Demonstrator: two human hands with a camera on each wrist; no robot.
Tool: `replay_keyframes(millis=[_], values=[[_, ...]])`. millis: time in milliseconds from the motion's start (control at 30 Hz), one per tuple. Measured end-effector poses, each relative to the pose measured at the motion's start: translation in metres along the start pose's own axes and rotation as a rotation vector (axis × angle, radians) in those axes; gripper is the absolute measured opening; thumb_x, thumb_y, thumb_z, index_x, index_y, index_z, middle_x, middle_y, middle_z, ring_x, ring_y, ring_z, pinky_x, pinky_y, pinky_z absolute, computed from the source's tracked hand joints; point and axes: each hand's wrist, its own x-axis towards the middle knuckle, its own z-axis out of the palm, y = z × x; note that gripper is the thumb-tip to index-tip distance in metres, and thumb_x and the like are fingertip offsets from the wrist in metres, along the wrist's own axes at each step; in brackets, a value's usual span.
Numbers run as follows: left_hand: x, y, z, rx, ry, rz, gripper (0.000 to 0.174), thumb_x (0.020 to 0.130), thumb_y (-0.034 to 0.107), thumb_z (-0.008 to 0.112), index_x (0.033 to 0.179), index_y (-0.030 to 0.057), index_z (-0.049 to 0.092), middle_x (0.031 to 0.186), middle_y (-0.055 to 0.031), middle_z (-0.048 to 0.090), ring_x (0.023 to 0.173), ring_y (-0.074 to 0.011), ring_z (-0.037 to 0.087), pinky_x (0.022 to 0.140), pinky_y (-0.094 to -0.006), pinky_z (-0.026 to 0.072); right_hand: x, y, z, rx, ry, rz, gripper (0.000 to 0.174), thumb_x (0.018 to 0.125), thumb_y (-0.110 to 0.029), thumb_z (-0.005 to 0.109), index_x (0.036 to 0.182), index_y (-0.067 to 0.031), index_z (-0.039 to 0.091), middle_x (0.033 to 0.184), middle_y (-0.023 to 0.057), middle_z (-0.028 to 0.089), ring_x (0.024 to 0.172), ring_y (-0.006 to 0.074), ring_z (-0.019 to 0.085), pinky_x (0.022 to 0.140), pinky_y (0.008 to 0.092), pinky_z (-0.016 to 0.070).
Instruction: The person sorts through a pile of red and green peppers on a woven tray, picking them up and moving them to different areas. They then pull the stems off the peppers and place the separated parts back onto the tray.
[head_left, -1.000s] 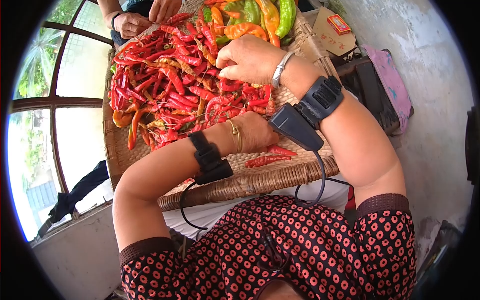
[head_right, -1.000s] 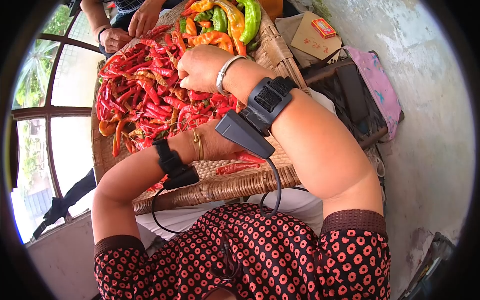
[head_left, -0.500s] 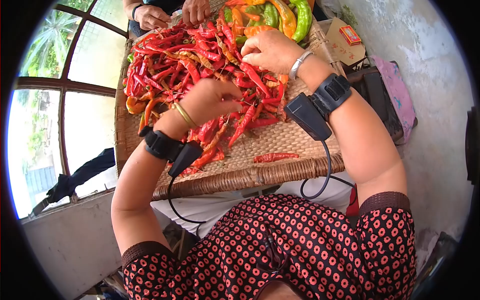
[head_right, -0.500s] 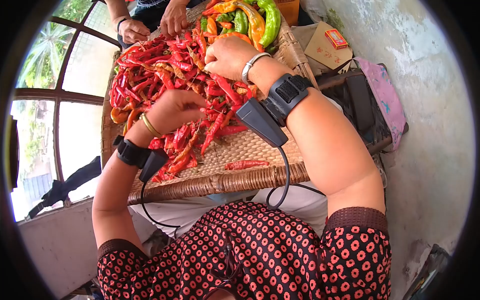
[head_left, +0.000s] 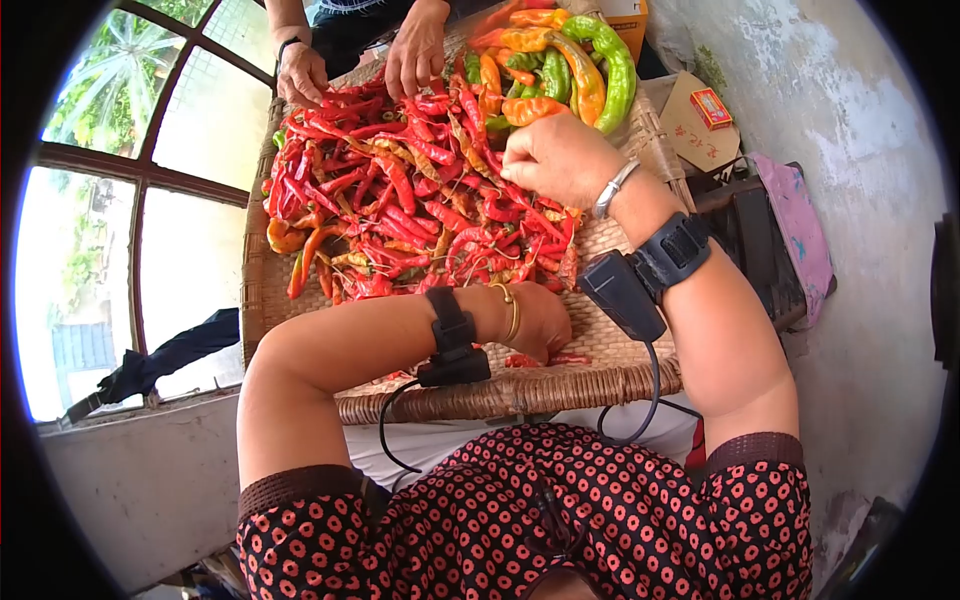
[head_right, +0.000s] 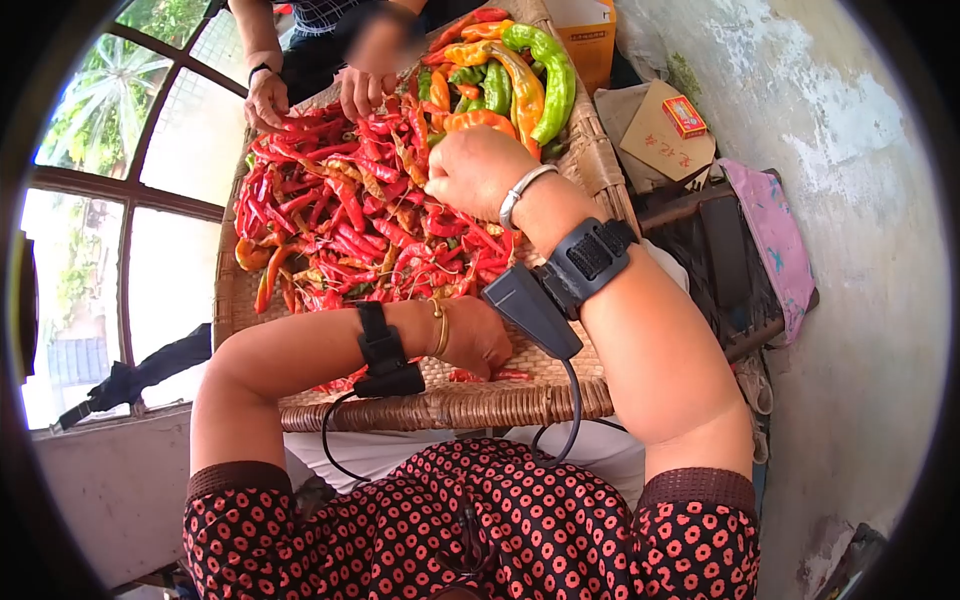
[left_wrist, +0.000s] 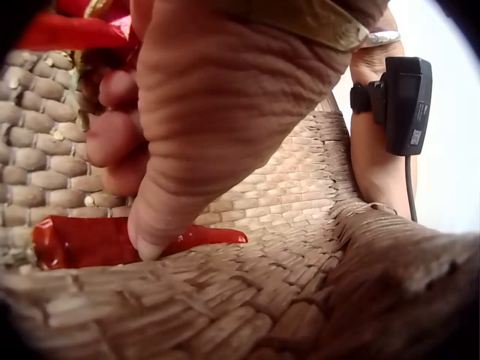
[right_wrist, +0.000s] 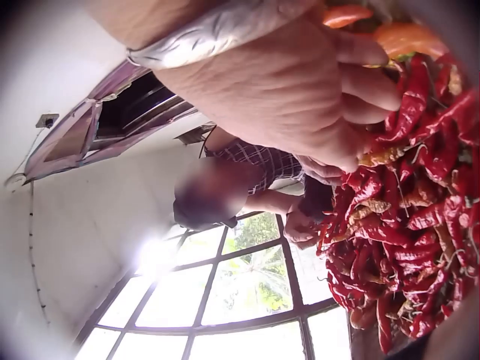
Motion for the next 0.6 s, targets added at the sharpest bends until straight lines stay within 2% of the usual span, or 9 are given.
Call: replay_keyframes(millis=[67,133,200,267,367,400,467,533,600], values=[[0.0,0.0,0.002,0.055,0.024,0.0,0.015,0.064,0.028,0.063,0.073,0.0146,0.061,0.07,-0.0064,0.06,0.069,-0.0263,0.059,0.059,-0.0381,0.0459,-0.004,0.0,-0.002,-0.139,-0.293,-0.069,0.019,0.073,-0.02,0.058,0.074,-0.0019,0.062,0.065,0.0132,0.06,0.059,0.0219,0.06,0.056,0.031,0.0456],[-0.001,-0.002,0.003,0.037,0.026,0.022,0.014,0.065,0.027,0.062,0.072,0.0148,0.061,0.069,-0.0057,0.06,0.067,-0.0258,0.059,0.058,-0.0374,0.0457,-0.008,-0.013,-0.006,-0.019,-0.652,0.126,0.019,0.074,-0.02,0.057,0.074,-0.0009,0.062,0.059,0.0118,0.059,0.051,0.0186,0.06,0.051,0.0299,0.0458],[-0.001,-0.005,0.006,-0.021,0.052,0.013,0.013,0.065,0.026,0.062,0.072,0.0145,0.061,0.068,-0.0049,0.06,0.066,-0.0243,0.059,0.058,-0.0361,0.0455,-0.009,-0.017,0.005,0.035,-0.746,0.192,0.02,0.075,-0.02,0.055,0.07,-0.0014,0.062,0.055,0.009,0.058,0.047,0.0162,0.059,0.048,0.0294,0.0464],[-0.004,-0.01,0.01,-0.07,0.079,0.003,0.012,0.065,0.024,0.063,0.072,0.0142,0.061,0.067,-0.0041,0.06,0.064,-0.0229,0.058,0.057,-0.0349,0.0452,-0.007,-0.021,0.017,-0.13,-0.857,0.251,0.019,0.074,-0.018,0.056,0.067,-0.0016,0.061,0.056,0.0104,0.059,0.048,0.0172,0.06,0.05,0.0298,0.0478],[-0.015,-0.011,0.01,-0.399,0.15,0.098,0.011,0.064,0.017,0.066,0.07,0.0096,0.06,0.064,-0.0024,0.059,0.06,-0.0155,0.056,0.054,-0.0295,0.0425,-0.01,-0.036,0.016,-0.325,-0.768,0.129,0.017,0.072,-0.015,0.055,0.064,-0.0019,0.062,0.058,0.0114,0.061,0.049,0.0202,0.06,0.051,0.0313,0.0491],[-0.022,-0.009,0.007,-0.374,0.173,0.093,0.011,0.064,0.017,0.066,0.07,0.0096,0.06,0.064,-0.0024,0.059,0.06,-0.0155,0.056,0.054,-0.0295,0.0425,-0.013,-0.041,0.012,-0.287,-0.757,0.13,0.017,0.072,-0.015,0.055,0.064,-0.0016,0.061,0.057,0.0109,0.06,0.049,0.02,0.06,0.051,0.0312,0.0489],[-0.041,-0.009,0.0,-0.614,0.186,0.064,0.01,0.066,0.013,0.065,0.07,0.0061,0.059,0.062,-0.0016,0.057,0.059,-0.0123,0.054,0.052,-0.0283,0.0411,-0.016,-0.04,0.014,-0.256,-0.766,0.192,0.017,0.072,-0.015,0.055,0.065,-0.0009,0.061,0.057,0.0112,0.06,0.049,0.0204,0.06,0.05,0.0318,0.0484],[-0.072,-0.006,-0.02,-0.578,0.213,0.023,0.01,0.069,0.012,0.065,0.068,0.0043,0.058,0.059,0.0011,0.055,0.057,-0.0078,0.052,0.05,-0.0241,0.0401,-0.017,-0.039,0.014,-0.321,-0.785,0.221,0.016,0.071,-0.016,0.056,0.067,-0.0011,0.061,0.057,0.0114,0.06,0.048,0.0209,0.06,0.048,0.0325,0.0477],[-0.101,-0.012,-0.03,-0.791,0.219,-0.209,0.01,0.072,0.012,0.064,0.068,0.0048,0.057,0.059,0.0033,0.053,0.055,-0.005,0.049,0.048,-0.0209,0.0389,-0.016,-0.036,0.016,-0.346,-0.829,0.311,0.016,0.071,-0.017,0.057,0.07,-0.0014,0.061,0.06,0.0114,0.061,0.049,0.0206,0.059,0.047,0.0323,0.0471]])
